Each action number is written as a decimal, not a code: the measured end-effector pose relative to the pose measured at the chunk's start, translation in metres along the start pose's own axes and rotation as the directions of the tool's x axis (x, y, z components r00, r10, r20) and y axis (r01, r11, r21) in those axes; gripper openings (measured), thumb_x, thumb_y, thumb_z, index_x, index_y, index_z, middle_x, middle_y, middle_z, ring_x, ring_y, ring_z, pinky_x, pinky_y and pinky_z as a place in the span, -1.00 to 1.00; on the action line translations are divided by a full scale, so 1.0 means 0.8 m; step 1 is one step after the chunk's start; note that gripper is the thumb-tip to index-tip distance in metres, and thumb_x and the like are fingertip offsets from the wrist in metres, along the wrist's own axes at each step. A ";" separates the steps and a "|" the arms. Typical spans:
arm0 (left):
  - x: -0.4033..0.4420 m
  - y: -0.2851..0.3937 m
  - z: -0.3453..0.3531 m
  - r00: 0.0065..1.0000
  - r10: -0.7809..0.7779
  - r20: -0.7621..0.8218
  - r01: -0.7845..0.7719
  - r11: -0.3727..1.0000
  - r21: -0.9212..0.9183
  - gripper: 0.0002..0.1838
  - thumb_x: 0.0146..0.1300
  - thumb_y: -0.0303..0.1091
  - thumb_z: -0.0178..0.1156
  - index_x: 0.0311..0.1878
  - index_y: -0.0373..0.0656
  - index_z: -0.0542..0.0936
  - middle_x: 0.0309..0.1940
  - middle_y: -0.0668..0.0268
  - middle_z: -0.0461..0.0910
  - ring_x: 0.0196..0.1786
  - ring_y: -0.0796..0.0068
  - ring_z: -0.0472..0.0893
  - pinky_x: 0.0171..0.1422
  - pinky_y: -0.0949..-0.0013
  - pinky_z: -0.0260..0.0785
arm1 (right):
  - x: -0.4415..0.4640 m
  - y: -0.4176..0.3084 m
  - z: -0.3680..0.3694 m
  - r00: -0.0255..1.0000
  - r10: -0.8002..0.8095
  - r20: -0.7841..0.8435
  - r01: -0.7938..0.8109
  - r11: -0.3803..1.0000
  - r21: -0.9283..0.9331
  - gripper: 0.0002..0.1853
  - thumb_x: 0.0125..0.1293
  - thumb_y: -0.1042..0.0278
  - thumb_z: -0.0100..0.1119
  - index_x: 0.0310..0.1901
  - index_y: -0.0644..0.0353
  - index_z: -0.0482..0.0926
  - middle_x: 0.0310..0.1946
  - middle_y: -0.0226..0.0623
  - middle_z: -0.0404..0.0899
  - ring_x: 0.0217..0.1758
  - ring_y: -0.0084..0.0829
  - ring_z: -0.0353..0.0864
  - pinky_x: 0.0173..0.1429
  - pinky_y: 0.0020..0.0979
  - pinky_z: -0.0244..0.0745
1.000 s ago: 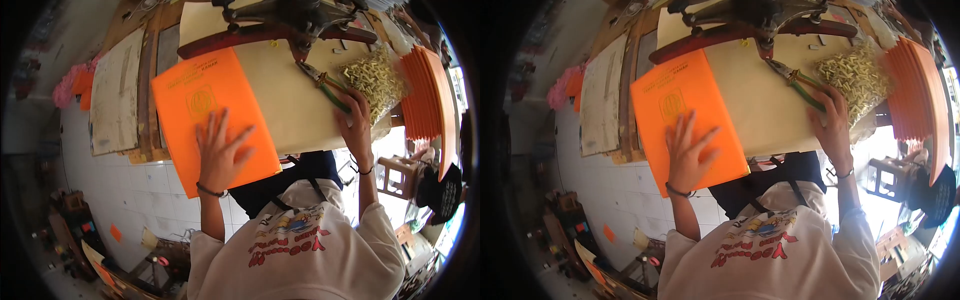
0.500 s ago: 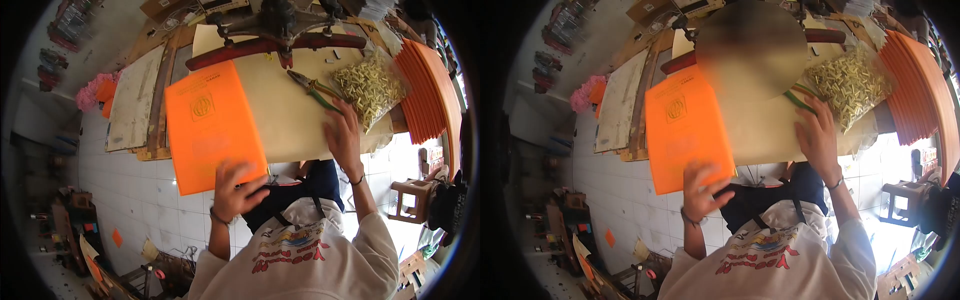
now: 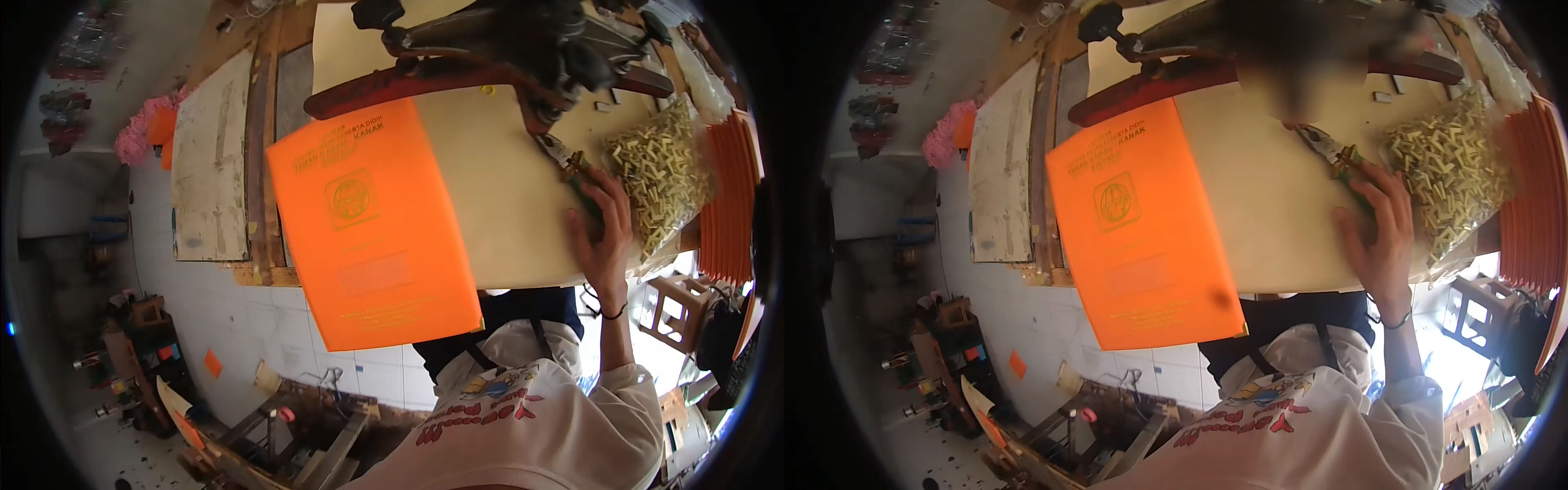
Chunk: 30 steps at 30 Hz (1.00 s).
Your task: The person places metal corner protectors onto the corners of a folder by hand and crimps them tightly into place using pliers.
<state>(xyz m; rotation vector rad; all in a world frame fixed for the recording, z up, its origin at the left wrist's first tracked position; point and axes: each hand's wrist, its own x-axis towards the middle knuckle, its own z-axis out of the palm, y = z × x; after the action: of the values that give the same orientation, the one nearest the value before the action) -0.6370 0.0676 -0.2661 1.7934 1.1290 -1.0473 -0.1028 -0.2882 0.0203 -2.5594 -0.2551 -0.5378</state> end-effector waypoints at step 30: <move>0.036 0.007 0.010 0.997 -0.044 0.065 0.056 0.981 -0.188 -0.75 0.48 -0.23 -0.06 -0.10 -0.15 0.56 -0.39 0.19 0.62 -0.27 0.40 0.64 -0.21 0.34 0.48 | -0.001 0.005 0.011 1.000 -0.018 -0.003 0.017 0.972 -0.236 -0.69 0.29 0.26 0.31 -0.05 0.28 0.55 0.16 -0.03 0.51 0.21 0.03 0.49 0.25 -0.11 0.40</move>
<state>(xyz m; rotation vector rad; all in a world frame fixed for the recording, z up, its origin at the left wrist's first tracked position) -0.6257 0.0673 -0.2947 1.5810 1.2000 -0.9815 -0.0998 -0.2869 0.0109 -2.7871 -0.2235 -0.6131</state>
